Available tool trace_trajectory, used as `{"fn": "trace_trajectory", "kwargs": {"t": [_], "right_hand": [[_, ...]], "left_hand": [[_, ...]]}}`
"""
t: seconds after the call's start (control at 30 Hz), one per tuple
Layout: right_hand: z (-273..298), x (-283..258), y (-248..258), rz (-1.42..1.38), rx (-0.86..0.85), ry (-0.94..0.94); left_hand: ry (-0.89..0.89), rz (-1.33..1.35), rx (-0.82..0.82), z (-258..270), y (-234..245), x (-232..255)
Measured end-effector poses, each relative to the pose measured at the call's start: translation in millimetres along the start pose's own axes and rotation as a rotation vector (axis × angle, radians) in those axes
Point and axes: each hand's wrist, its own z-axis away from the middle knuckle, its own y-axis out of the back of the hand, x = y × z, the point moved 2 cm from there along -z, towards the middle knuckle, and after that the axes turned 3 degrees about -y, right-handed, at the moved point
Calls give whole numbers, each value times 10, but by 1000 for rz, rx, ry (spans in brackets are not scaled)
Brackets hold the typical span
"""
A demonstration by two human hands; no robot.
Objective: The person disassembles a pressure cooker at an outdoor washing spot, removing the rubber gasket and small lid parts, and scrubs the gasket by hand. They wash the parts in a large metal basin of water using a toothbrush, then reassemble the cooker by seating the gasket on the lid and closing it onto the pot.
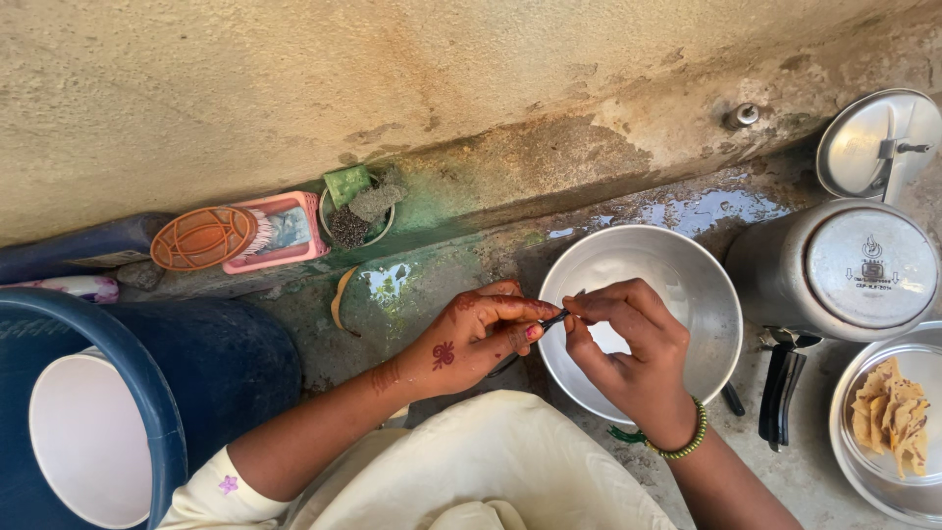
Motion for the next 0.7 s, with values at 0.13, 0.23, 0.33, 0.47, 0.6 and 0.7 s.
{"fn": "trace_trajectory", "kwargs": {"t": [0.13,0.23,0.33,0.47,0.6,0.7], "right_hand": [[-31,25,-2,-12,-56,-20],[-15,-1,-39,66,-66,32],[-13,32,-74,98,-87,70],[-32,201,-93,100,-142,24],[-15,411,-185,18,-196,-39],[70,569,-261,-8,-261,-84]], "left_hand": [[5,-52,19,-31,48,9],[-2,-174,55,-66,67,31],[30,-326,95,-61,99,14],[6,-213,102,-145,237,-106],[104,11,139,-181,366,-284],[15,-12,169,-195,467,-372]]}}
